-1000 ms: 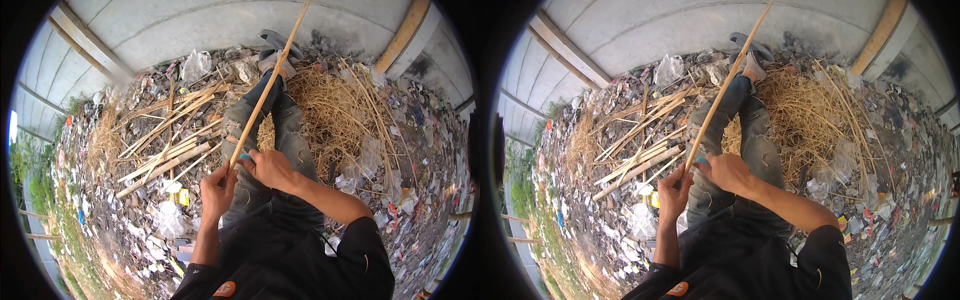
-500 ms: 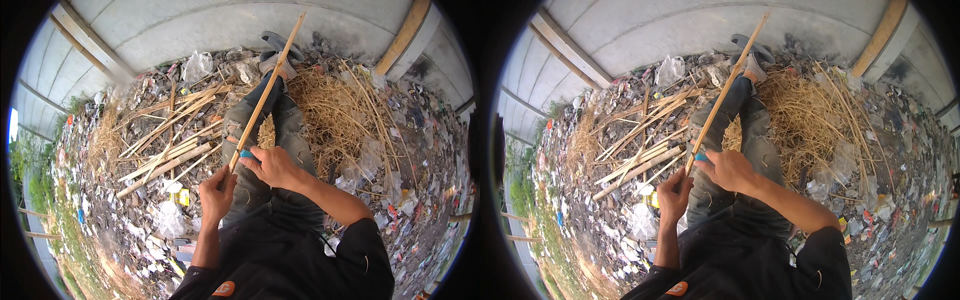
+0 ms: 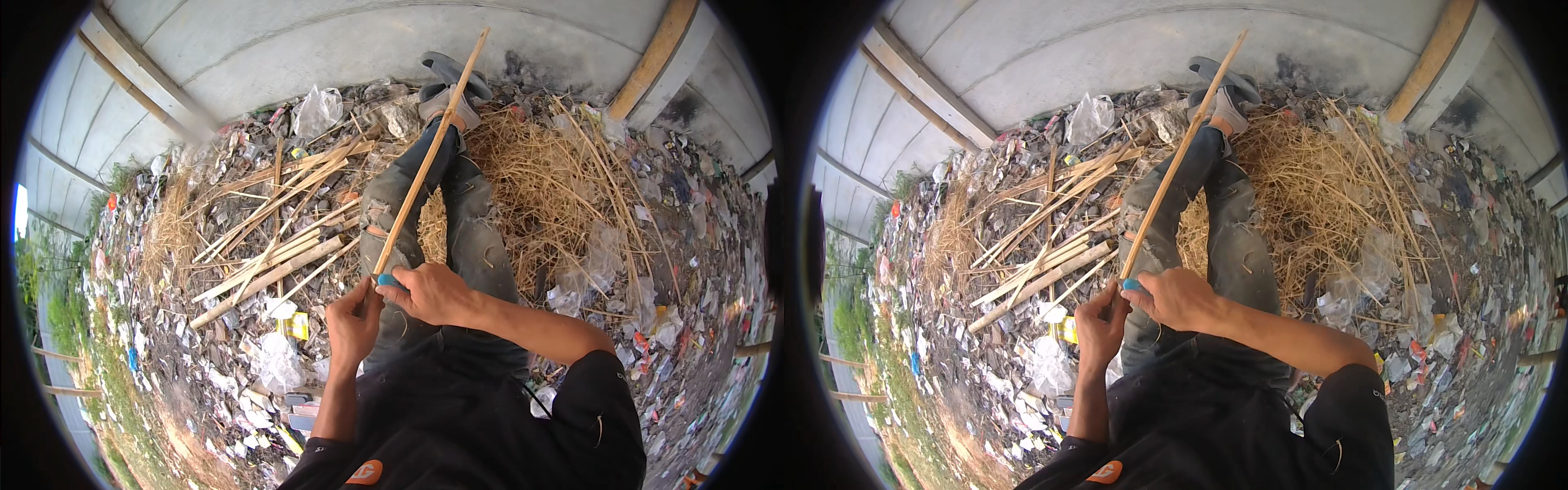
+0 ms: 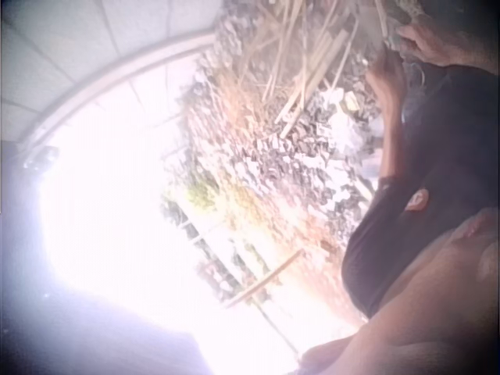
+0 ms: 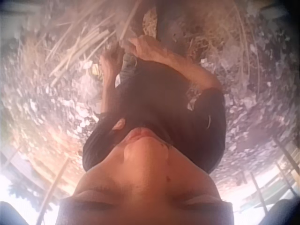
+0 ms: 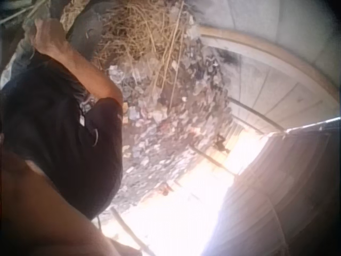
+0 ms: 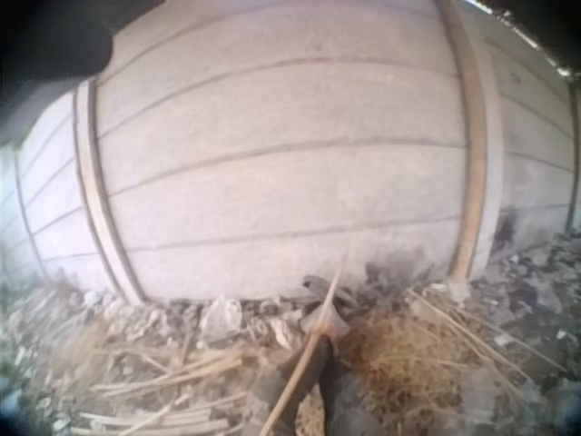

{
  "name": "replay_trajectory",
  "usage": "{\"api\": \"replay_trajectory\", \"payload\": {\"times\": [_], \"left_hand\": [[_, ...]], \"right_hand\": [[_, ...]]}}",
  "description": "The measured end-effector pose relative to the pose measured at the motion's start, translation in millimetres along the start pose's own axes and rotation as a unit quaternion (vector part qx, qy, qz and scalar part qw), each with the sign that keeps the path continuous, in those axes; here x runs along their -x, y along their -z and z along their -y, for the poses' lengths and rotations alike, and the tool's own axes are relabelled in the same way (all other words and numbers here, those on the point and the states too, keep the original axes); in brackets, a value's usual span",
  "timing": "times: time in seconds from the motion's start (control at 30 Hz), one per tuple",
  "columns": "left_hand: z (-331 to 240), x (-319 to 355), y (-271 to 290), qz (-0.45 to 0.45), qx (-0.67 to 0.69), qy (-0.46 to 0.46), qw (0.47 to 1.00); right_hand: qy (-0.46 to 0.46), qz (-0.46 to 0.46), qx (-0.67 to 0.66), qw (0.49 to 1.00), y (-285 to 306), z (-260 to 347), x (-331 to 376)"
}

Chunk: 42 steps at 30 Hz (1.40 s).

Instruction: The person sits on the ground and uses a small knife to shave thin strips from a long bamboo stick, holding it between their legs. They repeatedly scrape the stick to create fine shavings, which fall onto the ground covered in debris and straw.

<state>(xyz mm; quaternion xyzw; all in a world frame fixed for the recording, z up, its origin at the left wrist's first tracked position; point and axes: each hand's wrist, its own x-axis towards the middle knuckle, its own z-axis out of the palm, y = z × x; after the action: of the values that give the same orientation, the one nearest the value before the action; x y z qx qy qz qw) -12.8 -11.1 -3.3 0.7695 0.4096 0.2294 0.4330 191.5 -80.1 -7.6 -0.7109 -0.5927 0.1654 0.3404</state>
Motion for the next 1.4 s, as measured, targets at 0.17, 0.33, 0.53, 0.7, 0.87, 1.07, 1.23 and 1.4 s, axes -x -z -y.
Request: {"api": "replay_trajectory", "payload": {"times": [0.17, 0.33, 0.53, 0.7, 0.87, 1.07, 1.23, 1.4], "left_hand": [[15, 3, 5, 0.002, 0.016, 0.025, 1.000], [17, 2, 6, -0.004, 0.030, 0.012, 0.999], [29, 24, 17, 0.004, 0.016, 0.014, 1.000], [20, 14, 18, 0.004, 0.007, 0.007, 1.000], [19, 21, 32, 0.023, -0.004, 0.023, 0.999], [32, 39, 32, 0.037, 0.005, 0.003, 0.999], [41, 32, 33, 0.068, 0.089, 0.041, 0.993], [41, 33, 33, 0.097, 0.162, 0.067, 0.980]], "right_hand": [[-0.029, -0.009, -0.001, 1.000, 8, -23, -17], [0.041, 0.055, 0.020, 0.997, -16, 11, 6], [-0.090, -0.120, -0.021, 0.988, 45, -60, -45], [0.021, 0.072, 0.003, 0.997, -11, 6, 7], [-0.033, -0.060, 0.048, 0.997, 29, -44, -34], [-0.081, -0.201, 0.046, 0.975, 72, -112, -53], [-0.027, -0.156, 0.043, 0.986, 71, -73, -40], [0.028, -0.111, -0.029, 0.993, 49, -52, -24]]}}
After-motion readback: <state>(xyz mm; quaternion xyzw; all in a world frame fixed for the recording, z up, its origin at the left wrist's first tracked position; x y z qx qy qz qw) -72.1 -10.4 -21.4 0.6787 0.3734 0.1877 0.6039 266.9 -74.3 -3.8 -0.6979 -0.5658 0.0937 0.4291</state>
